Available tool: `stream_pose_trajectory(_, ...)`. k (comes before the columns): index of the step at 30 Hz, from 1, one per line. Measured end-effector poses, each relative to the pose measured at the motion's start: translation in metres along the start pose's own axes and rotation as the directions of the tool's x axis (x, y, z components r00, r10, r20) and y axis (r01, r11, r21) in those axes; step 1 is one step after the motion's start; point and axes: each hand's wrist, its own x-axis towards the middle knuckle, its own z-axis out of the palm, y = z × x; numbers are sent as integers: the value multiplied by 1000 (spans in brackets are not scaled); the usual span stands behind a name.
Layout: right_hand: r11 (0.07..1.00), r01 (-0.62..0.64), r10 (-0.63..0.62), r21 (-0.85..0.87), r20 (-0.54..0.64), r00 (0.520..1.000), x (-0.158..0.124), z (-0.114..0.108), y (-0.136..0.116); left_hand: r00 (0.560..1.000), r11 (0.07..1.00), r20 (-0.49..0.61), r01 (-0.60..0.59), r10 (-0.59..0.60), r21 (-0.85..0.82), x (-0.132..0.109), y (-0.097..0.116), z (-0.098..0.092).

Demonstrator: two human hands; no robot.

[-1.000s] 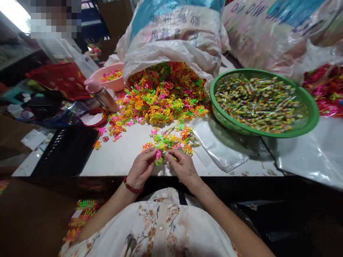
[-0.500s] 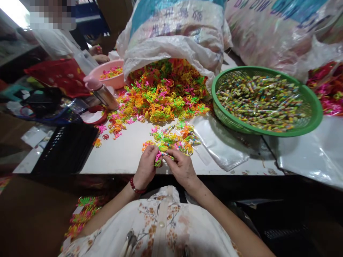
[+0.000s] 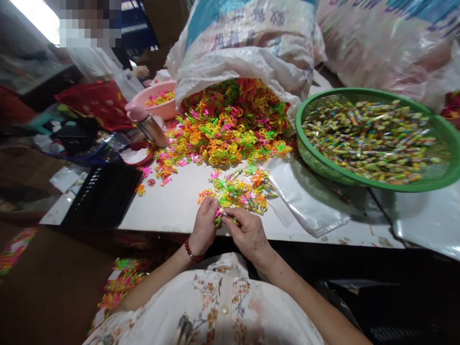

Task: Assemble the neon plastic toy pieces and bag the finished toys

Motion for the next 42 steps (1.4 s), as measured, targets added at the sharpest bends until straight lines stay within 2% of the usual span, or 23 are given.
stream_pose_trajectory(2,999,35,-34,-28,13,999,-1,3,-2,995,994,-64,-73,79,85,1,-4,0)
stream_pose_trajectory(4,995,80,-78,-62,32,996,0,4,-2,987,979,-81,-121,136,165,3,-7,0)
stream_pose_trajectory(8,976,149,-138,-158,75,988,10,-4,9,981,941,-1,-184,192,283,14,-2,-3)
stream_pose_trajectory(10,952,159,-155,-261,37,987,19,-16,17,977,916,10,-202,212,347,27,8,-12)
stream_pose_trajectory(12,909,132,-163,-396,-46,986,27,-33,23,959,872,-85,-206,270,445,43,23,-30)
stream_pose_trajectory(13,885,101,-158,-454,-89,983,31,-43,24,936,830,-155,-195,317,522,53,32,-43)
stream_pose_trajectory(15,865,3,-100,-502,-165,981,34,-60,22,859,713,-278,-133,430,689,71,47,-76)
stream_pose_trajectory(16,879,-69,-30,-471,-198,980,33,-67,19,817,647,-319,-84,480,758,79,54,-95)
stream_pose_trajectory(18,912,-263,197,-313,-229,953,28,-74,10,746,577,-378,-10,548,817,91,62,-131)
stream_pose_trajectory(20,883,-456,436,-112,-163,885,19,-72,2,687,524,-409,49,600,850,97,63,-162)
stream_pose_trajectory(21,858,-513,507,-33,-105,855,15,-68,0,670,471,-404,92,623,877,99,60,-173)
stream_pose_trajectory(22,842,-539,539,26,-46,841,11,-63,-1,667,403,-385,138,638,905,100,57,-182)
stream_pose_trajectory(24,835,-541,539,101,53,841,6,-51,0,699,250,-313,194,644,949,101,49,-194)
stream_pose_trajectory(25,831,-543,535,120,93,840,4,-46,2,725,198,-272,188,633,962,103,45,-198)
stream_pose_trajectory(26,822,-555,541,131,126,831,2,-41,3,749,189,-241,156,617,969,104,42,-201)
stream_pose_trajectory(27,805,-578,557,135,161,815,0,-36,5,767,231,-223,100,602,968,107,40,-203)
stream_pose_trajectory(29,760,-634,595,143,239,767,-4,-28,8,785,398,-218,-40,580,917,112,37,-206)
stream_pose_trajectory(31,718,-675,611,170,309,728,-10,-21,12,795,550,-224,-159,564,820,118,38,-208)
stream_pose_trajectory(32,700,-690,614,183,338,713,-13,-18,15,795,593,-225,-200,564,780,121,39,-209)
stream_pose_trajectory(35,661,-722,625,204,381,681,-21,-12,26,789,671,-249,-258,562,695,127,43,-211)
stream_pose_trajectory(38,625,-743,634,241,400,662,-24,-10,34,771,768,-333,-295,543,569,130,52,-213)
stream_pose_trajectory(42,558,-776,666,293,399,630,-21,-14,29,754,841,-413,-336,510,424,127,72,-221)
